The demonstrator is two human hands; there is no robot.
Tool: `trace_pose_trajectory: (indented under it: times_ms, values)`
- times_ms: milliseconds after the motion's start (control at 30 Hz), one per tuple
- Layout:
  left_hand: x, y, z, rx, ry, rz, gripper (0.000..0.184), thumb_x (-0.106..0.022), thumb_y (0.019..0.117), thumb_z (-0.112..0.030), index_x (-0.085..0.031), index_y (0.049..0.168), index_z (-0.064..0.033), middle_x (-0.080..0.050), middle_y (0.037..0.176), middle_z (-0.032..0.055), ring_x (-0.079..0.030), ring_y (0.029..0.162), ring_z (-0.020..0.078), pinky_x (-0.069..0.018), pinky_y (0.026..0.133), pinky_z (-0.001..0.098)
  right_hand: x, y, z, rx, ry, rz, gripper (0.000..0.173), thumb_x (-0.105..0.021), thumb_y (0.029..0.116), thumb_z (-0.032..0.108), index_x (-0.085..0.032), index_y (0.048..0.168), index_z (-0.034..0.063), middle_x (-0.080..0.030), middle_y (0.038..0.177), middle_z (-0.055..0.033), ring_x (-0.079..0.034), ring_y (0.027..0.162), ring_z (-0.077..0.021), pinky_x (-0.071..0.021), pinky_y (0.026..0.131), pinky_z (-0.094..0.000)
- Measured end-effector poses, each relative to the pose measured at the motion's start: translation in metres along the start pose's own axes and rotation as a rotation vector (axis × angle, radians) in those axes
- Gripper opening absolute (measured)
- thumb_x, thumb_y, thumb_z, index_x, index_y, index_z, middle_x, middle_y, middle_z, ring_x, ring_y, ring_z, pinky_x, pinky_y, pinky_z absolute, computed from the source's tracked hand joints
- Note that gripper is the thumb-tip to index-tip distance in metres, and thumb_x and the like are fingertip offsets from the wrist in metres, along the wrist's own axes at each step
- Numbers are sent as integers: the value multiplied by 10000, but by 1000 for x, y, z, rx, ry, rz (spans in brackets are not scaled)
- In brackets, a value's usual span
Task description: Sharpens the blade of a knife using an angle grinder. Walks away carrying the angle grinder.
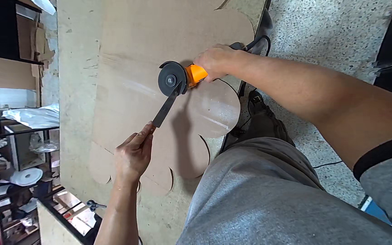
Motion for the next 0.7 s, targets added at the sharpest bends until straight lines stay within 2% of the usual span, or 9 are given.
trace_pose_trajectory:
  times_ms: [133,267,700]
  values:
    - [1,1,1,-2,2,6,335,-594,1037,-199,-700,1355,-192,-766,1008,65,-700,755,128,-571,657,334,1,0,1,-6,-6,3,577,-808,836,406,-598,1282,106,-688,1147,-143,-683,1060,-365,-537,882,-593]
    - [3,1,2,17,23,13,334,-591,1040,-218,-701,1355,-216,-755,953,64,-695,729,147,-569,634,371,3,-2,2,-26,16,5,577,-822,833,389,-602,1287,110,-691,1148,-150,-682,1060,-382,-533,884,-623]
    - [7,5,3,3,25,25,332,-592,1038,-205,-703,1351,-212,-739,910,65,-669,693,127,-548,604,337,3,-1,1,-19,12,3,571,-814,838,391,-600,1286,109,-690,1145,-147,-683,1058,-373,-534,885,-611]
Point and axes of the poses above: each hand's wrist, its own y-axis towards the middle knuckle, its own x-axis out of the back of the hand, z = x × y, the point moved 7 cm from there along y, towards the middle knuckle
